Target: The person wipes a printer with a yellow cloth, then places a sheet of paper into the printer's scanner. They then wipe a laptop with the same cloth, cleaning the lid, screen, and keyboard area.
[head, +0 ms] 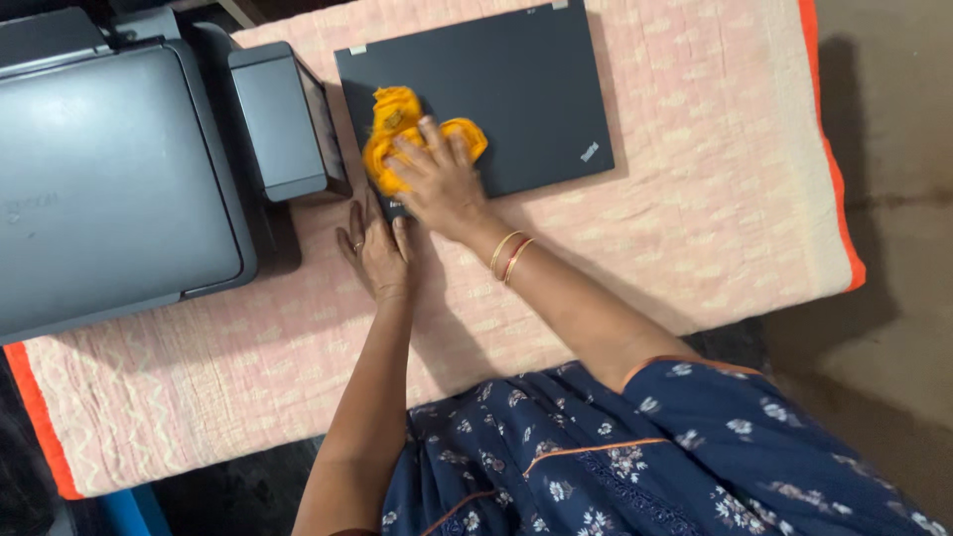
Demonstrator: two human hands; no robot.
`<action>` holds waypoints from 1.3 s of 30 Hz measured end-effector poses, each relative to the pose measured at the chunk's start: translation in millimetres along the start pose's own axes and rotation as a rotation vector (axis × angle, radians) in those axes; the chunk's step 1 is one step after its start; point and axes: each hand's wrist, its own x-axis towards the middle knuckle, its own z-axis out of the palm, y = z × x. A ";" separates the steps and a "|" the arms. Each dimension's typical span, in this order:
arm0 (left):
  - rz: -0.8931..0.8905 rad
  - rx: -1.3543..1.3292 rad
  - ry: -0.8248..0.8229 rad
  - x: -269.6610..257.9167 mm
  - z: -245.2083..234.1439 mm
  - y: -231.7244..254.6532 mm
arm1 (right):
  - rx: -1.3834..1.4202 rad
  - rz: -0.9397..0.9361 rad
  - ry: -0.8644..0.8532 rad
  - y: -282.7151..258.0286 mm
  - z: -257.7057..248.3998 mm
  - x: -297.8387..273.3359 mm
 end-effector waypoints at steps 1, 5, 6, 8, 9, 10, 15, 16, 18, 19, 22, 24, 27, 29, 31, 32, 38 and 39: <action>-0.014 -0.008 -0.011 -0.4 -0.2 0.5 | -0.072 -0.001 0.003 22.1 -10.4 0.3; -0.033 -0.059 0.013 -1.2 -3.8 6.5 | -0.268 0.300 0.090 130.1 -43.1 -1.9; -0.036 -0.050 0.012 -1.2 -4.9 8.2 | -0.283 0.367 0.165 155.5 -46.7 0.4; -0.047 -0.031 0.010 -1.1 -6.7 9.7 | -0.147 0.600 0.236 192.7 -45.9 11.1; -0.033 -0.024 0.012 1.4 -5.9 9.8 | -0.162 0.631 0.299 200.0 -36.0 24.5; -0.023 -0.014 0.010 1.0 -5.7 8.8 | -0.174 0.662 0.355 201.2 -23.3 37.2; -0.023 -0.006 0.008 -0.1 -6.1 7.5 | -0.055 0.363 0.172 126.5 53.6 114.5; -0.027 -0.008 0.005 -0.5 -5.6 7.5 | -0.020 0.297 0.105 100.6 67.2 127.1; -0.034 -0.005 -0.002 -0.9 -4.6 6.8 | -0.007 0.114 0.086 53.1 84.6 136.2; -0.037 -0.001 -0.007 -0.7 -4.1 6.4 | -0.017 0.047 0.054 43.4 84.3 134.7; -0.036 0.007 -0.005 -0.9 -4.8 6.3 | 0.007 -0.084 0.004 39.6 75.0 131.9; -0.041 0.005 -0.008 -0.9 -5.5 8.0 | 0.098 -0.091 0.021 75.3 53.0 119.8; -0.057 -0.006 -0.018 -0.7 -9.1 9.9 | -0.105 0.090 0.044 146.0 8.9 87.8; -0.057 -0.016 -0.020 0.0 -11.6 12.0 | -0.061 0.236 0.145 187.1 -25.0 56.8; -0.055 -0.036 -0.011 -0.6 -13.4 14.6 | -0.028 0.377 0.255 207.8 -46.5 31.1; -0.057 -0.047 -0.005 -0.9 -13.7 15.8 | -0.043 0.437 0.297 210.7 -50.9 21.7; -0.062 -0.033 -0.006 -0.3 -10.9 13.8 | -0.090 0.317 0.251 124.3 -16.5 4.4; -0.055 -0.023 -0.001 0.9 -9.3 12.5 | -0.048 0.240 0.185 97.5 -6.8 6.4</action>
